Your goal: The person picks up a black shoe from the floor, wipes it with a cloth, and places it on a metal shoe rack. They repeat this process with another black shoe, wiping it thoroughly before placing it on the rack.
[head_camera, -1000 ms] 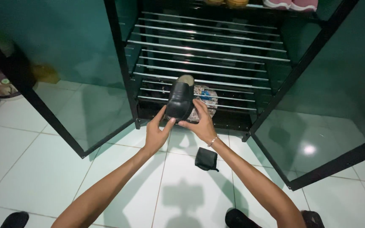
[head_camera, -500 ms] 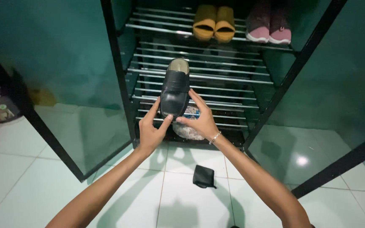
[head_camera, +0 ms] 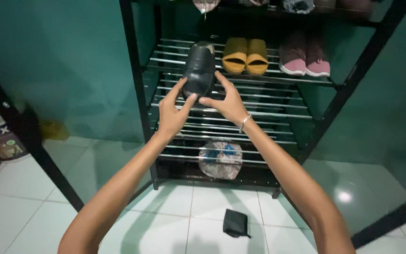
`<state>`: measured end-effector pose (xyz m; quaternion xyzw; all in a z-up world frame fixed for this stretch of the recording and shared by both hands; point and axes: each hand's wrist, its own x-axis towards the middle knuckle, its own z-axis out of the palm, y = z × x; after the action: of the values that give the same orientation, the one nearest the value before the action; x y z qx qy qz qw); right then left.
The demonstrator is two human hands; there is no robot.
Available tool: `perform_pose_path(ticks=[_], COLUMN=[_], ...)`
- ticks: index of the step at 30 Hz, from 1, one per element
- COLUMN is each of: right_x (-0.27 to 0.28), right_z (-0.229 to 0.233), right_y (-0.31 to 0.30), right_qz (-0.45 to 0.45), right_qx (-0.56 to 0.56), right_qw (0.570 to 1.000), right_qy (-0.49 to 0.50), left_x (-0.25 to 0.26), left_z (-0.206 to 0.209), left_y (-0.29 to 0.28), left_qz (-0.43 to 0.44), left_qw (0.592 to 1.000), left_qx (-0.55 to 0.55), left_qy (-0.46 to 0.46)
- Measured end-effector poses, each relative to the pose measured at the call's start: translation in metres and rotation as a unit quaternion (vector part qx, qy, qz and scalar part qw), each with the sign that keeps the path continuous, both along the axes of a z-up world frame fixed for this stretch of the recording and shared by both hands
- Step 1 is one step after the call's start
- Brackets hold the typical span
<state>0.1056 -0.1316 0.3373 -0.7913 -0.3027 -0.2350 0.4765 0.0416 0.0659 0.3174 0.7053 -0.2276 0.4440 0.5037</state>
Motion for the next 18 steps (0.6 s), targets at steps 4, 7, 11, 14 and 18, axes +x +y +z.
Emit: perform_pose_path(ticks=[4, 7, 11, 14, 18], right_x=[0.06, 0.103, 0.147, 0.163, 0.17], right_z=[0.023, 0.036, 0.049, 0.058, 0.066], right_y=[0.017, 0.027, 0.036, 0.048, 0.057], right_qz=[0.024, 0.021, 0.009, -0.012, -0.028], right_qx=[0.023, 0.009, 0.021, 0.001, -0.003], right_qw=[0.999, 1.0, 0.999, 0.998, 0.995], right_qy=[0.036, 0.007, 0.043, 0.067, 0.098], left_x=[0.052, 0.095, 0.141, 0.168, 0.2], left_z=[0.026, 0.04, 0.055, 0.061, 0.059], left_y=[0.014, 0.026, 0.044, 0.052, 0.058], left_qz=[0.001, 0.026, 0.007, -0.016, -0.006], left_qw=[1.0, 1.0, 0.999, 0.996, 0.988], left_qx=[-0.01, 0.011, 0.037, 0.058, 0.077], left_qy=[-0.012, -0.011, 0.038, 0.072, 0.133])
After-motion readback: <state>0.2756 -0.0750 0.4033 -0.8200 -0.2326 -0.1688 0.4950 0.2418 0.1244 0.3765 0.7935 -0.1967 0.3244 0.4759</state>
